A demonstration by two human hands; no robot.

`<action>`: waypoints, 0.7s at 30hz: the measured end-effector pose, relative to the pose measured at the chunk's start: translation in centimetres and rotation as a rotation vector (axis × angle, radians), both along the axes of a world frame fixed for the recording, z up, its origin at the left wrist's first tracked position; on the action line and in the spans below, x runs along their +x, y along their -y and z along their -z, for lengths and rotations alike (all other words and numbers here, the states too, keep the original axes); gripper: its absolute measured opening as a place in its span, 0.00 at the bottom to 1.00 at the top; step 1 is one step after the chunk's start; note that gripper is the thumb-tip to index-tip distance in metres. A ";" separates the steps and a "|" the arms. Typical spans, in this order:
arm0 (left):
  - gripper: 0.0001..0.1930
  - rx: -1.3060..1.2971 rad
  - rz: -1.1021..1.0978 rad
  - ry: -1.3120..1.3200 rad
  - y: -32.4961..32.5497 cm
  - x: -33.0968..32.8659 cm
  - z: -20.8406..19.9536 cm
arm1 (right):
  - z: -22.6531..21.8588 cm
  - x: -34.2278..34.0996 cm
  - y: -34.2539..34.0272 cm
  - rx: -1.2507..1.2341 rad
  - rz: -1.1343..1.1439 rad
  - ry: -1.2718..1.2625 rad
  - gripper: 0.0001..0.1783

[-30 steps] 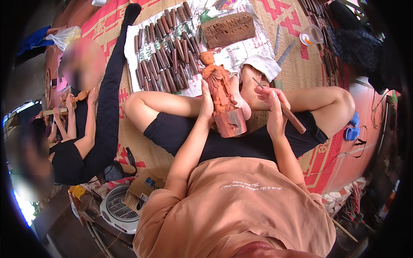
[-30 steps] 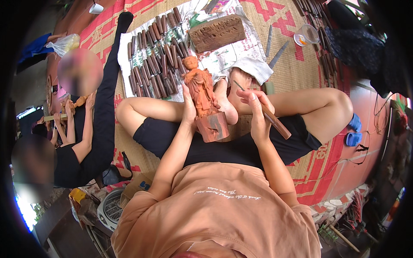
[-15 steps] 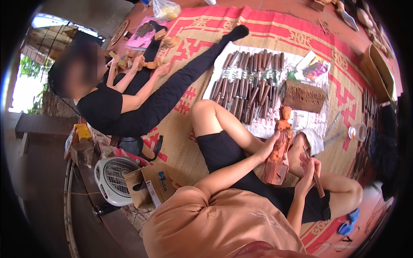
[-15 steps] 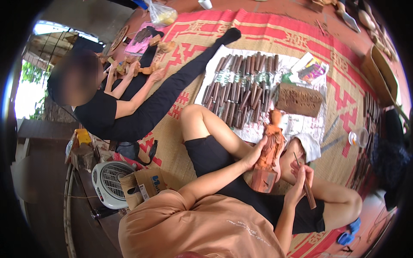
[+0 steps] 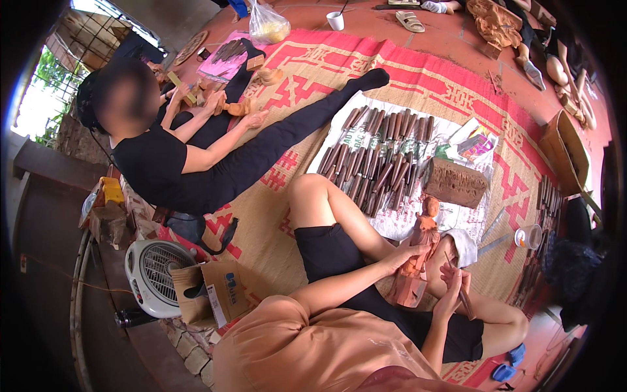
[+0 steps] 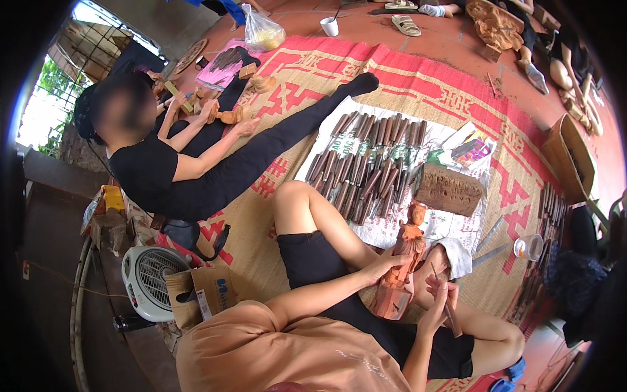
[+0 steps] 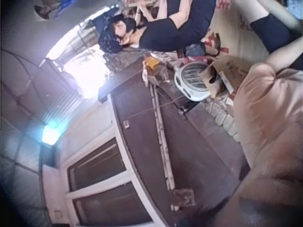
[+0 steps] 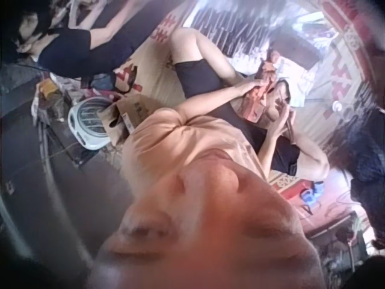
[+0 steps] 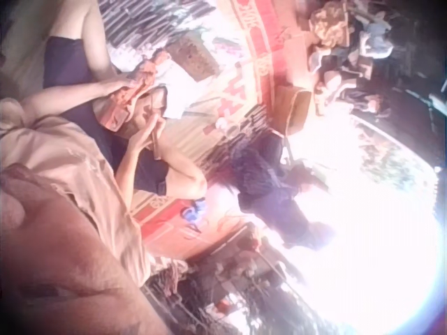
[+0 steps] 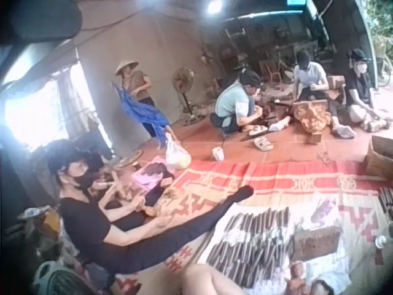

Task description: The person carves a wooden figurine using a chisel while seated on a mat. They hold the wood between their feet and use a small carving tool to shape the piece, occasionally rotating it to access different angles.

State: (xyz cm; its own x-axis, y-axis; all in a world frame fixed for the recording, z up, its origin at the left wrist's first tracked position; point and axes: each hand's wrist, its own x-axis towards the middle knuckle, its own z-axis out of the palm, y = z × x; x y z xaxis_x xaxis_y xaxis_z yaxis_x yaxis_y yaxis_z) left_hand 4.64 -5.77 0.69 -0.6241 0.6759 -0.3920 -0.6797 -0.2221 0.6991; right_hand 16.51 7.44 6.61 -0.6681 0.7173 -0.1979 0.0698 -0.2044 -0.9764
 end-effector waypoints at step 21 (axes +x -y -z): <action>0.38 -0.054 0.159 -0.041 0.5 -0.6 -1.4 | 0.2 0.3 -0.7 -0.011 0.006 -0.091 0.08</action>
